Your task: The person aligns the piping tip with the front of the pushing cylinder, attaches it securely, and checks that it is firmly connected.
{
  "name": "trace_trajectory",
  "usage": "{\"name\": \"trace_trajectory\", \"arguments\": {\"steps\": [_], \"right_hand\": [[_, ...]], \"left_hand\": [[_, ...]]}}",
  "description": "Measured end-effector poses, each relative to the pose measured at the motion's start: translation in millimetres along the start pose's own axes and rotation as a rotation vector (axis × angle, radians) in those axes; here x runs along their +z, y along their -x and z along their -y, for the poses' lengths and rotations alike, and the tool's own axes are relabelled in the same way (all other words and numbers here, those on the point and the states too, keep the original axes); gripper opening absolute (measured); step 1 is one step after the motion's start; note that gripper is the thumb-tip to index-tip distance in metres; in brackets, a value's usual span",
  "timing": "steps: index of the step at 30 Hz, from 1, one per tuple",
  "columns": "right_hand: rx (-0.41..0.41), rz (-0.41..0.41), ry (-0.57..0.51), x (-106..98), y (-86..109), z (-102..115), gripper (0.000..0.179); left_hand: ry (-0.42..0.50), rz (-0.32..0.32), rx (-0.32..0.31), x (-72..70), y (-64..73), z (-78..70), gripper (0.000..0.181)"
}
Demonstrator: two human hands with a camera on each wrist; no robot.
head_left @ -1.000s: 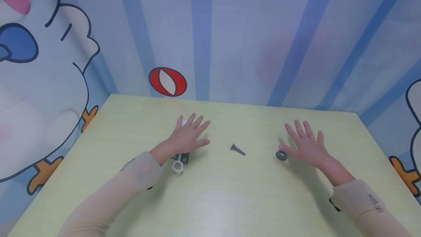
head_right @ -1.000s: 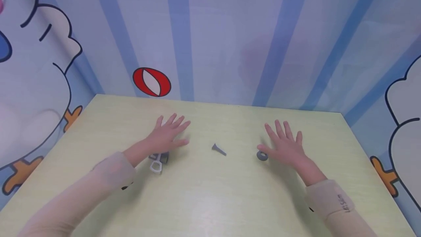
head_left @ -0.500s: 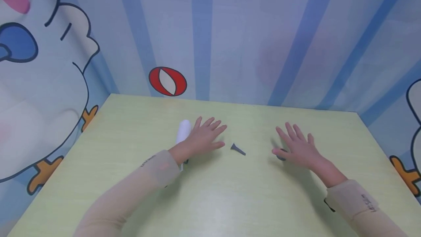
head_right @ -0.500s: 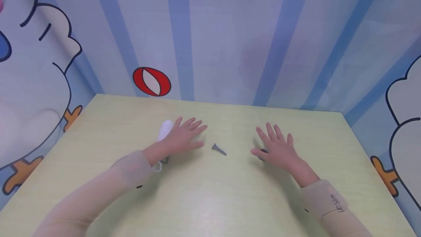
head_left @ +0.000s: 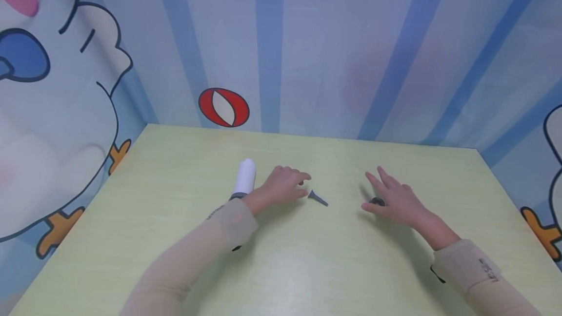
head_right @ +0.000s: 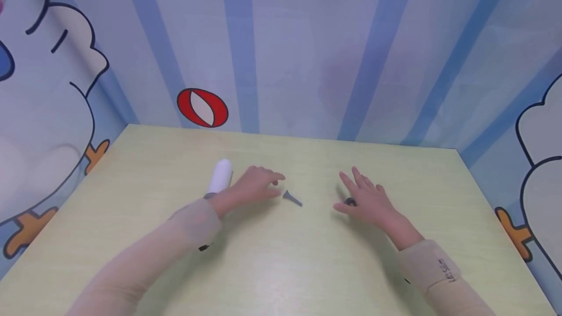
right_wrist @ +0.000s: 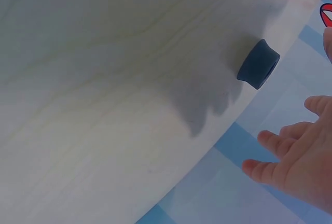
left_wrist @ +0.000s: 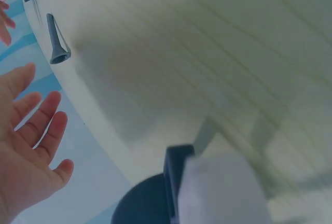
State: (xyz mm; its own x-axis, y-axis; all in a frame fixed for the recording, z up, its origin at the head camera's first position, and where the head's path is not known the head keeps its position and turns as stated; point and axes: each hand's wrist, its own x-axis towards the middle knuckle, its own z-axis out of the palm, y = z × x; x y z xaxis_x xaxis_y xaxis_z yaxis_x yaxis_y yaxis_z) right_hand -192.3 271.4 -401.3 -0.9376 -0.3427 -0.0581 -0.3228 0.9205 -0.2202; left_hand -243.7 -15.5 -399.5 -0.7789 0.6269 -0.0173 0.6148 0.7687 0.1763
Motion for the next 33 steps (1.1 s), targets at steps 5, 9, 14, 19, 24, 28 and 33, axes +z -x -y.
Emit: {"name": "trace_trajectory", "arguments": {"steps": [5, 9, 14, 19, 24, 28, 33], "right_hand": [[-0.016, 0.009, -0.017, 0.1, -0.5, -0.8, 0.083], [0.002, 0.03, -0.036, -0.3, -0.2, -0.8, 0.083], [0.001, 0.031, -0.036, -1.5, 1.1, 1.2, 0.078], [-0.023, -0.023, -0.032, -1.9, 3.6, 2.8, 0.071], [-0.017, -0.027, -0.016, -1.1, 3.0, 1.3, 0.065], [-0.007, 0.0, -0.013, -0.4, 1.3, -1.6, 0.059], [0.008, 0.034, -0.014, -0.4, 0.6, -3.4, 0.055]], "left_hand": [[0.043, 0.032, -0.036, 5.3, -6.9, -3.9, 0.038], [0.073, 0.051, -0.053, 7.9, -10.3, -6.5, 0.037], [0.083, 0.053, -0.052, 10.4, -12.3, -9.1, 0.035], [0.07, 0.039, -0.04, 15.9, -13.6, -9.9, 0.032], [0.078, 0.039, -0.04, 19.6, -14.2, -10.2, 0.028], [0.088, 0.045, -0.049, 19.7, -14.0, -11.0, 0.026], [0.091, 0.034, -0.04, 21.7, -14.8, -11.2, 0.023]]}}
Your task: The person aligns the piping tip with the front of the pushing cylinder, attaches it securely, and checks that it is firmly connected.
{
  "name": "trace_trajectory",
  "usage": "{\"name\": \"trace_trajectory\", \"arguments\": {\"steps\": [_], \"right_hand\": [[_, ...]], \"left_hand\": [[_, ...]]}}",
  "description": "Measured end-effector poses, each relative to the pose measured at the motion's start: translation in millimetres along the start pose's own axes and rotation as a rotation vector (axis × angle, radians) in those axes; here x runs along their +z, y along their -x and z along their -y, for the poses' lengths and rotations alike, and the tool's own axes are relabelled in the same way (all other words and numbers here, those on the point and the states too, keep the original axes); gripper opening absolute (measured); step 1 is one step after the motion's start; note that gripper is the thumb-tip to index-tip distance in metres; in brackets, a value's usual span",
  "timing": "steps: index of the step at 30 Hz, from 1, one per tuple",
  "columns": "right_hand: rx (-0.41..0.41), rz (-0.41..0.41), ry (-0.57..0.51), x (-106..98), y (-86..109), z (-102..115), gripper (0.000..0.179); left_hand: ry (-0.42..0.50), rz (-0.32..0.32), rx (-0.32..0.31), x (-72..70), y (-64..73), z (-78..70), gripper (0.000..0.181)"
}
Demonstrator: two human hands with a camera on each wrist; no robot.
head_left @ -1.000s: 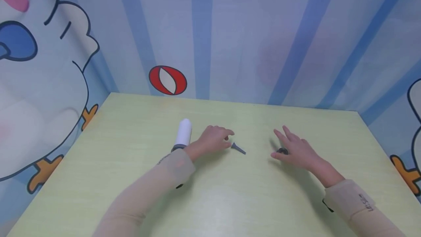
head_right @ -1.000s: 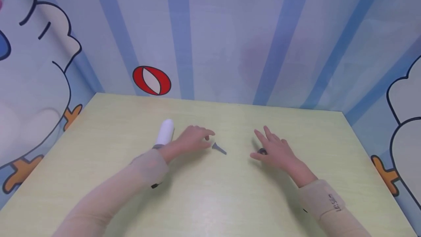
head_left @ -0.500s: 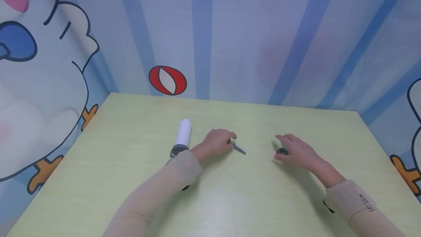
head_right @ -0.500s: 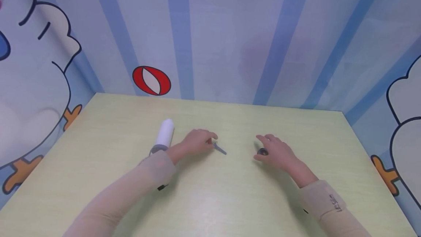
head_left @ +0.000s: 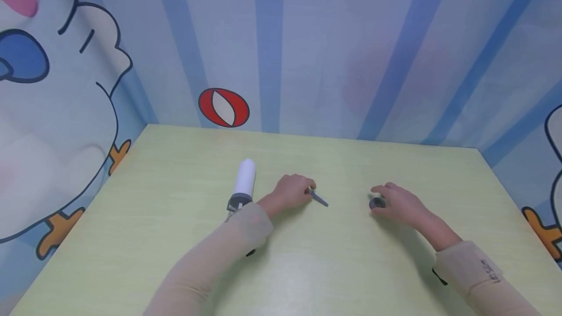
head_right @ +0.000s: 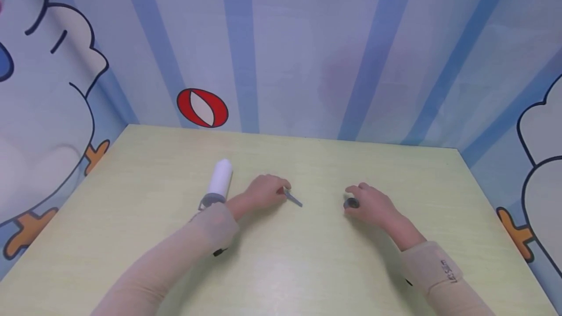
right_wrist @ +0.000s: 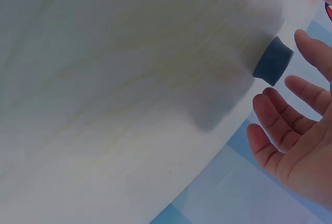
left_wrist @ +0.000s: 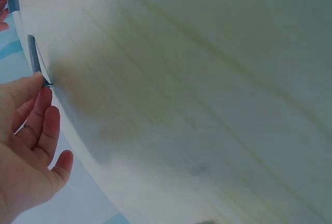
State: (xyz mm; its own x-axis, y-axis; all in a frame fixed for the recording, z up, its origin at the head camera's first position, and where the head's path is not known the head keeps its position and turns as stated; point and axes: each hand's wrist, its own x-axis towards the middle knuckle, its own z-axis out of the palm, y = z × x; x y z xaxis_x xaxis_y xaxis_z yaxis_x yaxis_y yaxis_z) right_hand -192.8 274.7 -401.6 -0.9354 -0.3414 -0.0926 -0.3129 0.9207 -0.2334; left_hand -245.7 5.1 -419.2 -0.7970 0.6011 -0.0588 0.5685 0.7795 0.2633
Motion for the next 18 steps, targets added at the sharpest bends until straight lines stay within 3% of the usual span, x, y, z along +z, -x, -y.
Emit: {"name": "trace_trajectory", "arguments": {"steps": [9, 18], "right_hand": [[-0.011, 0.005, -0.005, 2.8, -2.5, -3.6, 0.038], [-0.031, -0.005, -0.009, 5.3, -3.1, -5.8, 0.034]], "left_hand": [[0.055, -0.027, 0.012, 4.8, -2.6, -1.3, 0.022], [0.129, -0.055, -0.023, 2.5, -3.2, -2.3, 0.024]]}}
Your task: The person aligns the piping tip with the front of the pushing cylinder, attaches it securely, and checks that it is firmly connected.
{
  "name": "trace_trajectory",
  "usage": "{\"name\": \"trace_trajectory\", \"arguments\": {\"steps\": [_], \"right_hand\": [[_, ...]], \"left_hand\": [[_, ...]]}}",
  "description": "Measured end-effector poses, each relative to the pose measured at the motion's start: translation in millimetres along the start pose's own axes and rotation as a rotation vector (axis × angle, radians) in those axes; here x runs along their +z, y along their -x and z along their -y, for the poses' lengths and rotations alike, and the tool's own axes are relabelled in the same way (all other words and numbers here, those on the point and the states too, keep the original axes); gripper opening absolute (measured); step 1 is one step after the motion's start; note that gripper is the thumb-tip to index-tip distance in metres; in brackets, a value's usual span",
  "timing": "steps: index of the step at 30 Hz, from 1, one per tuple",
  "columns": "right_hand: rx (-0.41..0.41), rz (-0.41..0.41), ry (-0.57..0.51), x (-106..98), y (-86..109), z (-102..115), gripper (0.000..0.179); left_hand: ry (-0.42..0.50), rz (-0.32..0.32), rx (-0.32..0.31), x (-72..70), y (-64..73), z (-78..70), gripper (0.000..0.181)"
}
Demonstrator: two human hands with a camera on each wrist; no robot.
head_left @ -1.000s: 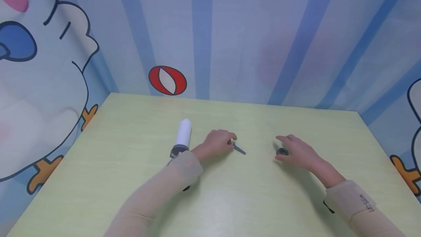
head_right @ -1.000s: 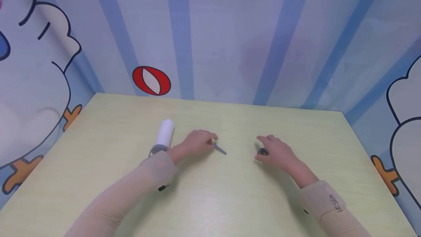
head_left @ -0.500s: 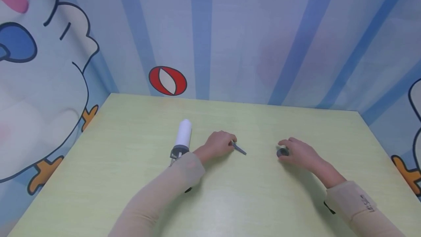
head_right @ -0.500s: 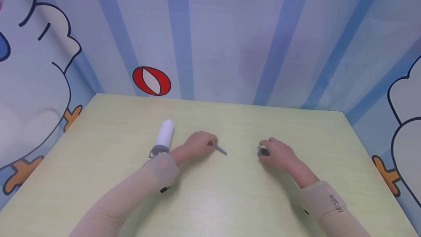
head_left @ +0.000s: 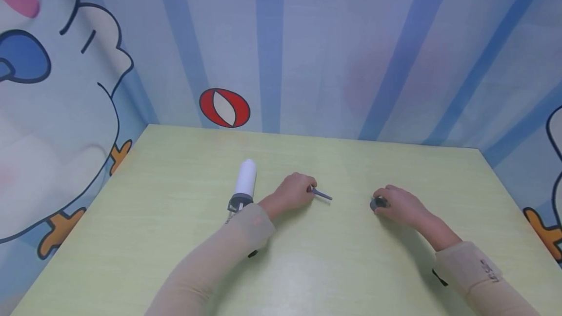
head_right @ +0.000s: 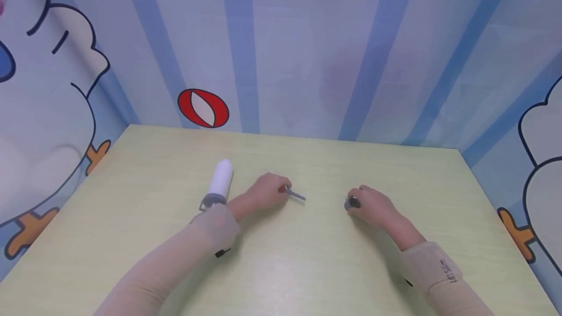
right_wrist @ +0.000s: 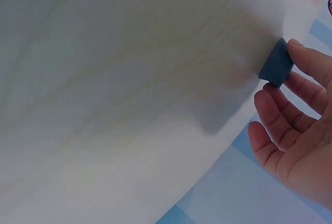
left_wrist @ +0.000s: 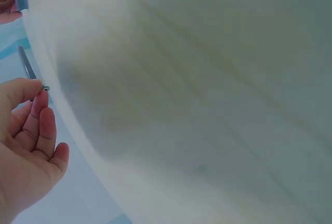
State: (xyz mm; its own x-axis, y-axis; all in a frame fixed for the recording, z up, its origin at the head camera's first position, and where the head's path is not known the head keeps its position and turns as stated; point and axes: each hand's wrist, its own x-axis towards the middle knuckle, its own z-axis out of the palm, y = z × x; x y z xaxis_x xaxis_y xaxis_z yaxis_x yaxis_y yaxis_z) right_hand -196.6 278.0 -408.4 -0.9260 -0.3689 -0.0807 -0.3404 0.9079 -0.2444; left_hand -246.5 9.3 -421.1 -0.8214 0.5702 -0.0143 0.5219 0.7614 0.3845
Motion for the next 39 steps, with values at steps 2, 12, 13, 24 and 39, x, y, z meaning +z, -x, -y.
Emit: {"name": "trace_trajectory", "arguments": {"steps": [2, 12, 13, 24, 39], "right_hand": [[0.0, 0.002, 0.0, 0.5, -0.3, -0.2, 0.034], [0.004, -0.003, -0.027, -4.2, 0.4, 4.2, 0.035], [0.009, -0.007, -0.035, -4.7, 0.1, 4.4, 0.036], [0.015, -0.116, -0.169, -9.6, -6.9, 7.5, 0.032], [0.027, -0.215, -0.375, -12.9, -7.2, 24.9, 0.034]], "left_hand": [[0.022, -0.01, -0.008, -2.3, 0.7, -0.3, 0.024], [0.073, -0.031, -0.031, -14.2, 6.3, -1.0, 0.025], [0.083, -0.034, -0.034, -15.7, 7.0, -1.1, 0.025], [0.116, -0.055, -0.037, -23.3, 10.3, 3.1, 0.026], [0.106, -0.089, -0.024, -25.8, 12.8, 1.5, 0.025]]}}
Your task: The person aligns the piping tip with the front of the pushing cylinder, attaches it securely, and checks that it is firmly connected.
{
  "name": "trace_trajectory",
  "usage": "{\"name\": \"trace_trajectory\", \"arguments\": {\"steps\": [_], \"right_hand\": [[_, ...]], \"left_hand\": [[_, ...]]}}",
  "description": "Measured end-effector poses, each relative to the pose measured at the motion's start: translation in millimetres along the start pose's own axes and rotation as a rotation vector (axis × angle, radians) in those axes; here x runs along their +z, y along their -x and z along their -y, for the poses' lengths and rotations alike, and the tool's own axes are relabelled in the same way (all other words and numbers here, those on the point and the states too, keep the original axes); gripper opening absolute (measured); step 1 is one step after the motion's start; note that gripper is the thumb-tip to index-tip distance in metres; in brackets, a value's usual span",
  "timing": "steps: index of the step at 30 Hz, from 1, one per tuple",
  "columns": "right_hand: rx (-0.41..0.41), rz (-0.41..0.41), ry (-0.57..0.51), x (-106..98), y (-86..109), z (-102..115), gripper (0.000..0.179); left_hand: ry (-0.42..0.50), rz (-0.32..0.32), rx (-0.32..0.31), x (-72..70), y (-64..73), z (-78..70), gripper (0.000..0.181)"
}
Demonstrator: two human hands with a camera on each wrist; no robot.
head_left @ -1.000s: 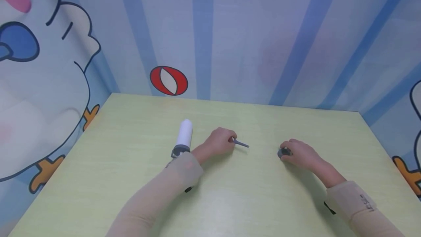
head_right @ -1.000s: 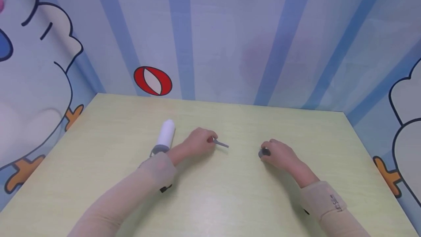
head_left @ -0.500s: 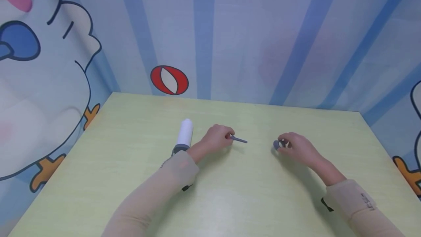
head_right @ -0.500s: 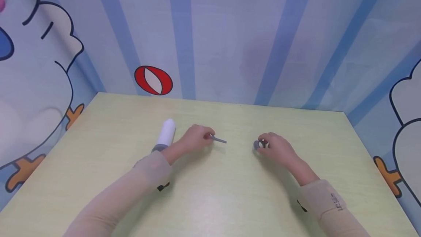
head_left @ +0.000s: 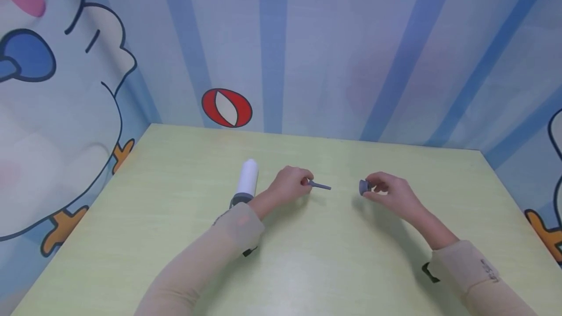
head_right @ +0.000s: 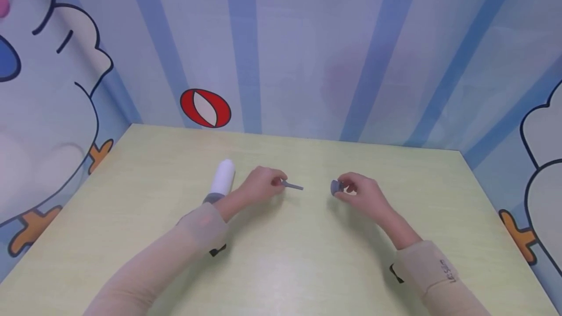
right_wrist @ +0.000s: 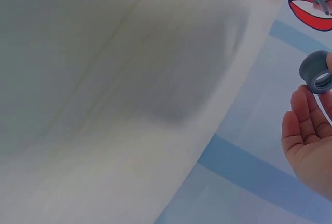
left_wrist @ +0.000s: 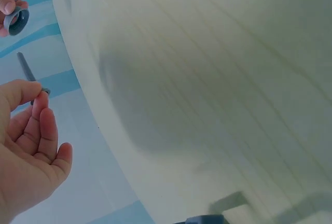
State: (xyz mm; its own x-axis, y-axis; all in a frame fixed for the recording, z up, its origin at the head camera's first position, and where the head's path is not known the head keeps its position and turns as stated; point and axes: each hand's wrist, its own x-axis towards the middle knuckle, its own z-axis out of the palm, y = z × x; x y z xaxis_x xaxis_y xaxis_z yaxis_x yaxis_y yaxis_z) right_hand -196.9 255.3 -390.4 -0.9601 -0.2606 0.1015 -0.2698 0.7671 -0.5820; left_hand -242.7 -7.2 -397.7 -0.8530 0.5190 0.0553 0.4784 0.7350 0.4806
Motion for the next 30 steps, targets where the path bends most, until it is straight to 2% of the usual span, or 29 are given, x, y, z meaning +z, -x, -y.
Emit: {"name": "trace_trajectory", "arguments": {"steps": [10, 17, 25, 30], "right_hand": [[0.001, -0.006, -0.075, 6.3, -0.6, 17.1, 0.033], [-0.031, -0.016, -0.122, 12.6, -1.9, 27.0, 0.032], [-0.069, -0.036, -0.162, 18.9, -4.5, 32.6, 0.03], [-0.077, -0.019, -0.193, 23.5, -5.0, 35.0, 0.03]], "left_hand": [[0.021, -0.027, 0.029, -2.0, 3.6, -11.6, 0.025], [0.013, -0.05, 0.03, -1.7, 5.9, -20.1, 0.025], [0.033, -0.04, 0.008, -1.8, 7.4, -29.0, 0.026], [0.082, -0.023, -0.025, -0.6, 7.7, -33.5, 0.026]]}}
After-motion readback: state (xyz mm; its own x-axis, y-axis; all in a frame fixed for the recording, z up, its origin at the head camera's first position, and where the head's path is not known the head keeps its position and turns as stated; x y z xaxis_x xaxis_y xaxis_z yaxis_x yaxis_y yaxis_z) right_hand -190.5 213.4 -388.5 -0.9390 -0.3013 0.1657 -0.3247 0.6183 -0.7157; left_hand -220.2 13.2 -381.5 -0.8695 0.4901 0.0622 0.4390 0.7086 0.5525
